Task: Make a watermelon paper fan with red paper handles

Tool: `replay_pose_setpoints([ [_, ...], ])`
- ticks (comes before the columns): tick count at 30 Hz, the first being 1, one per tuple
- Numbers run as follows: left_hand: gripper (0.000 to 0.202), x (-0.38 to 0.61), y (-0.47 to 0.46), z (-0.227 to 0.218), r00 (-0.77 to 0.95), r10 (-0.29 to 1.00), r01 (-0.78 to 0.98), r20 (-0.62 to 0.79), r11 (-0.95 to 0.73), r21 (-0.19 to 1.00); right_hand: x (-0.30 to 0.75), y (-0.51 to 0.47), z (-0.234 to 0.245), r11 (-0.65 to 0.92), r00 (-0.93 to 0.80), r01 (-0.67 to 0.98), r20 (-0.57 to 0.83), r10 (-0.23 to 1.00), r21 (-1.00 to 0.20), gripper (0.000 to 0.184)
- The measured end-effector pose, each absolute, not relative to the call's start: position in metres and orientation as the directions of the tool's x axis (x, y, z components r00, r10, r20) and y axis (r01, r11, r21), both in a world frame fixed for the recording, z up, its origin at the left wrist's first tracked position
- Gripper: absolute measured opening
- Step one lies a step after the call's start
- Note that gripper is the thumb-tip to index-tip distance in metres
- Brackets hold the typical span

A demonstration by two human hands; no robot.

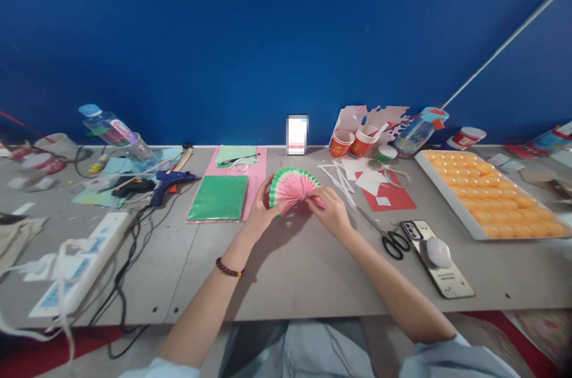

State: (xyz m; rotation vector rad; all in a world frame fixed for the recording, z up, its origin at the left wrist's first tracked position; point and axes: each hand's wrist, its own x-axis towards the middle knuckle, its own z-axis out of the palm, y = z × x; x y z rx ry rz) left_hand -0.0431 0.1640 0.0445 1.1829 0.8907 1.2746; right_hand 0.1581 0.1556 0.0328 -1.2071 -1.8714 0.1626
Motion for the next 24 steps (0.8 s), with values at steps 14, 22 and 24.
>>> replay_pose_setpoints([
  [14,0.077,-0.038,0.156,0.051,0.186,0.964,-0.296,-0.190,0.239,0.925,0.155,0.157,0.024,0.455,-0.145,0.752,0.553,0.820,-0.478,0.009],
  [22,0.059,-0.034,0.154,0.048,0.220,0.940,-0.210,-0.261,0.307,0.928,0.157,0.157,0.022,0.442,-0.146,0.810,0.599,0.787,-0.384,0.008],
  [24,0.056,-0.033,0.153,0.048,0.236,0.935,-0.210,-0.265,0.316,0.925,0.156,0.156,0.024,0.442,-0.143,0.821,0.620,0.772,-0.361,0.008],
])
